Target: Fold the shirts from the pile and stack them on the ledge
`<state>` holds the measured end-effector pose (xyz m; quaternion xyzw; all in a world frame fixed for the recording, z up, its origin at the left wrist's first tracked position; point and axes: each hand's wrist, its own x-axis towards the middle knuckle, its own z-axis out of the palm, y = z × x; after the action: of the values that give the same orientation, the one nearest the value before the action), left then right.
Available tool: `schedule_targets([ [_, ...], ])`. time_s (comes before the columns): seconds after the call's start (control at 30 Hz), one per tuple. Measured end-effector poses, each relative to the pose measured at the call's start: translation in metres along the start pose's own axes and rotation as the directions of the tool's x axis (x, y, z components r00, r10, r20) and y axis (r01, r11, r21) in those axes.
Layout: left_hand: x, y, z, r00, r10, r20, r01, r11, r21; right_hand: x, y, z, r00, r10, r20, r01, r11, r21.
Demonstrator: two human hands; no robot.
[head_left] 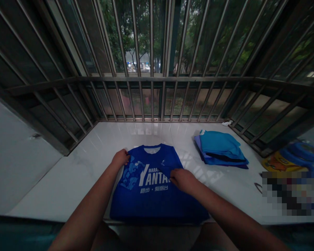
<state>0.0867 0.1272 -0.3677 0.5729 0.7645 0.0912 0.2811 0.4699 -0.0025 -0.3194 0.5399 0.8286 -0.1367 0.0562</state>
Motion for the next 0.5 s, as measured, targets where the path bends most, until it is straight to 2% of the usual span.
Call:
schedule_targets([
  [0.17, 0.002, 0.001, -0.005, 1.000, -0.005, 0.000, 0.005, 1.000, 0.015, 0.046, 0.009, -0.013, 0.997, 0.009, -0.075, -0.009, 1.000, -0.005],
  [0.33, 0.003, 0.002, -0.013, 0.998, -0.043, 0.047, 0.043, 0.999, -0.007, 0.087, 0.004, -0.013, 0.993, 0.016, -0.118, -0.016, 1.000, -0.002],
  [0.43, 0.004, 0.000, -0.017, 0.992, -0.089, 0.089, 0.095, 0.993, -0.065, 0.101, 0.014, -0.016, 0.969, 0.125, -0.211, -0.121, 0.992, 0.031],
  [0.5, 0.004, -0.003, -0.018, 0.987, -0.118, 0.111, 0.132, 0.984, -0.124, 0.109, 0.028, -0.020, 0.926, 0.253, -0.279, -0.242, 0.967, 0.074],
])
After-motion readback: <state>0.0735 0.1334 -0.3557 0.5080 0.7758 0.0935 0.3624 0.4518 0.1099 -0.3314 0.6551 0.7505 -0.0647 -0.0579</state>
